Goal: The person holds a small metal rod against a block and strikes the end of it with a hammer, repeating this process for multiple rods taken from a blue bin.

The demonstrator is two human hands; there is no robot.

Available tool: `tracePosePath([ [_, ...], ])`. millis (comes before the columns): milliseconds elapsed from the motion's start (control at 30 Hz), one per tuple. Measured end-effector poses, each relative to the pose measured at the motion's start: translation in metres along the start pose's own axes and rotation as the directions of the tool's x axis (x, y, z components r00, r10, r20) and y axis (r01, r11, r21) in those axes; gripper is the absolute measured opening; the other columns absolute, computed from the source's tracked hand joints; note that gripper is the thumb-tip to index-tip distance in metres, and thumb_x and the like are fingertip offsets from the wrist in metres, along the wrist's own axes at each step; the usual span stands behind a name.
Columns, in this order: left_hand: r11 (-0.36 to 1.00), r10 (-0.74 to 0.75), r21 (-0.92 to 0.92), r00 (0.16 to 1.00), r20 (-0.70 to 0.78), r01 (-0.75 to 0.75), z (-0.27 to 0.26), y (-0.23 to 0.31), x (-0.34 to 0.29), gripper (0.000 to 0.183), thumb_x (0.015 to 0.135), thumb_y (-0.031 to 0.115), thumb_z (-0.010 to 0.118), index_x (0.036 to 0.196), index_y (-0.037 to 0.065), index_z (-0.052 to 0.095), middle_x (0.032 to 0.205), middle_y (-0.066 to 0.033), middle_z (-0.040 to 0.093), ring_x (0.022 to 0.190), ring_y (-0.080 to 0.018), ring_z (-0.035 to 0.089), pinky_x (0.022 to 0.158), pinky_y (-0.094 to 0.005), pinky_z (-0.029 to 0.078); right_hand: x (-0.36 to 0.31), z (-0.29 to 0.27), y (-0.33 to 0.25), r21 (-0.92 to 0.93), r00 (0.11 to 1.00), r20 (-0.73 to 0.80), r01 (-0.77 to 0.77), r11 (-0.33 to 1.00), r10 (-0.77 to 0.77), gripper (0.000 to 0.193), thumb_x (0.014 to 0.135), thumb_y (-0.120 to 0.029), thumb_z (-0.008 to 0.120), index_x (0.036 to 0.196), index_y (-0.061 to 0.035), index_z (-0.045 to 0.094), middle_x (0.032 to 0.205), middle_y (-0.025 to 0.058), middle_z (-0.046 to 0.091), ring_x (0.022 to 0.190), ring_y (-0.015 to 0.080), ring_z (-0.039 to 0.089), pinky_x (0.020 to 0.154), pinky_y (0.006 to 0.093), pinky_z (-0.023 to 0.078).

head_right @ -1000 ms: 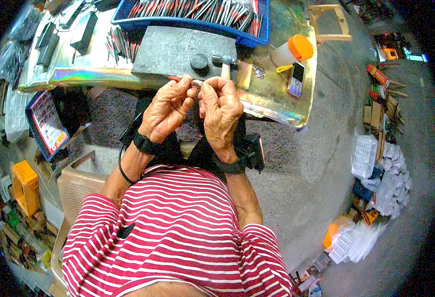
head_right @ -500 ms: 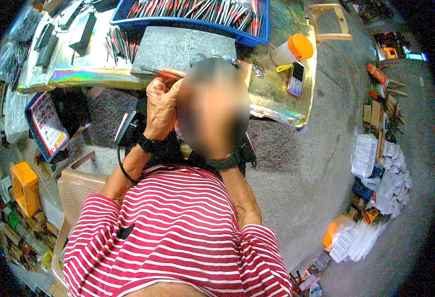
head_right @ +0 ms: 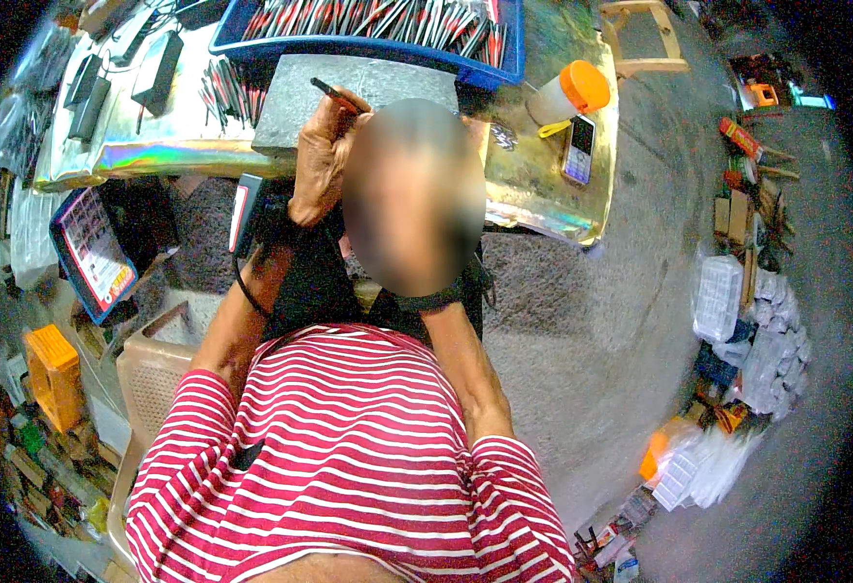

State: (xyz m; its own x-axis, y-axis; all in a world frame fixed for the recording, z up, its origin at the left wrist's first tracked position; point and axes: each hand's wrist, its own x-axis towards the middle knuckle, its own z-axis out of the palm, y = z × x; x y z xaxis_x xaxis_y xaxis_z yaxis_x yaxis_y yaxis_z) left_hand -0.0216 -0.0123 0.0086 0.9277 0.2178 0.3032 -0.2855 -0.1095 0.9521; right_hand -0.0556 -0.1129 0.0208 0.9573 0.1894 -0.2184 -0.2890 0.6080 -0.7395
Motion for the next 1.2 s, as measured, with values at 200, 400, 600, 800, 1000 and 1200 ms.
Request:
tracePosePath([
  [200,0.991,-0.120,-0.052,0.992,0.042,0.122,0.003,-0.014,0.014,0.007,0.074,0.002,0.053,0.077,0.004,0.047,0.060,-0.0057,0.055,0.052,-0.0121,0.053,0.048,-0.0262,0.042,-0.015,-0.021,-0.016,-0.204,0.994,-0.068,0.067,0.977,-0.082,0.024,0.080,-0.005,0.048,0.102,0.0043,0.047,0.070,0.0045,0.048,0.051,0.0048,0.038,0.042,0.0153,0.031],
  [400,0.990,-0.099,0.106,0.991,0.093,0.089,0.004,-0.018,0.017,0.009,0.073,0.003,0.055,0.078,0.004,0.048,0.062,-0.0082,0.058,0.058,-0.0177,0.059,0.052,-0.0289,0.044,-0.030,-0.056,-0.031,-0.269,0.980,-0.143,0.093,0.959,-0.135,0.021,0.080,-0.005,0.048,0.100,0.0033,0.048,0.069,0.0034,0.048,0.050,0.0043,0.038,0.041,0.0153,0.030],
  [600,0.993,-0.036,0.116,0.994,0.107,0.023,0.003,-0.024,0.017,0.008,0.074,0.003,0.055,0.078,0.004,0.048,0.062,-0.0097,0.057,0.059,-0.0200,0.059,0.052,-0.0300,0.045,-0.035,-0.073,-0.032,-0.281,0.959,-0.252,0.052,0.958,-0.126,0.020,0.080,-0.004,0.049,0.099,0.0025,0.049,0.070,0.0033,0.050,0.049,0.0039,0.039,0.041,0.0155,0.031],
  [800,0.985,-0.019,0.170,0.993,0.113,-0.001,0.003,-0.022,0.017,0.008,0.073,0.003,0.055,0.077,0.004,0.048,0.063,-0.0103,0.057,0.060,-0.0207,0.059,0.052,-0.0300,0.045,-0.034,-0.081,-0.027,-0.316,0.947,-0.279,0.067,0.947,-0.160,0.020,0.080,-0.004,0.049,0.098,0.0024,0.050,0.070,0.0039,0.051,0.049,0.0041,0.039,0.040,0.0158,0.032],
  [1000,0.987,-0.019,0.161,0.995,0.101,0.003,0.003,-0.020,0.017,0.009,0.073,0.003,0.056,0.078,0.003,0.049,0.063,-0.0112,0.057,0.060,-0.0215,0.059,0.053,-0.0301,0.044,-0.030,-0.085,-0.017,-0.372,0.942,-0.293,0.044,0.927,-0.163,0.022,0.079,-0.009,0.049,0.097,0.0047,0.047,0.065,0.0038,0.048,0.047,0.0042,0.039,0.039,0.0162,0.032],
  [1200,0.987,-0.010,0.161,0.992,0.124,-0.011,0.002,-0.020,0.018,0.010,0.073,0.002,0.056,0.078,0.003,0.049,0.065,-0.0109,0.058,0.062,-0.0207,0.060,0.054,-0.0298,0.045,-0.026,-0.085,-0.012,-0.438,0.949,-0.289,-0.011,0.899,-0.128,0.019,0.080,-0.009,0.050,0.094,0.0035,0.050,0.066,0.0029,0.049,0.048,0.0048,0.040,0.040,0.0163,0.031],
])
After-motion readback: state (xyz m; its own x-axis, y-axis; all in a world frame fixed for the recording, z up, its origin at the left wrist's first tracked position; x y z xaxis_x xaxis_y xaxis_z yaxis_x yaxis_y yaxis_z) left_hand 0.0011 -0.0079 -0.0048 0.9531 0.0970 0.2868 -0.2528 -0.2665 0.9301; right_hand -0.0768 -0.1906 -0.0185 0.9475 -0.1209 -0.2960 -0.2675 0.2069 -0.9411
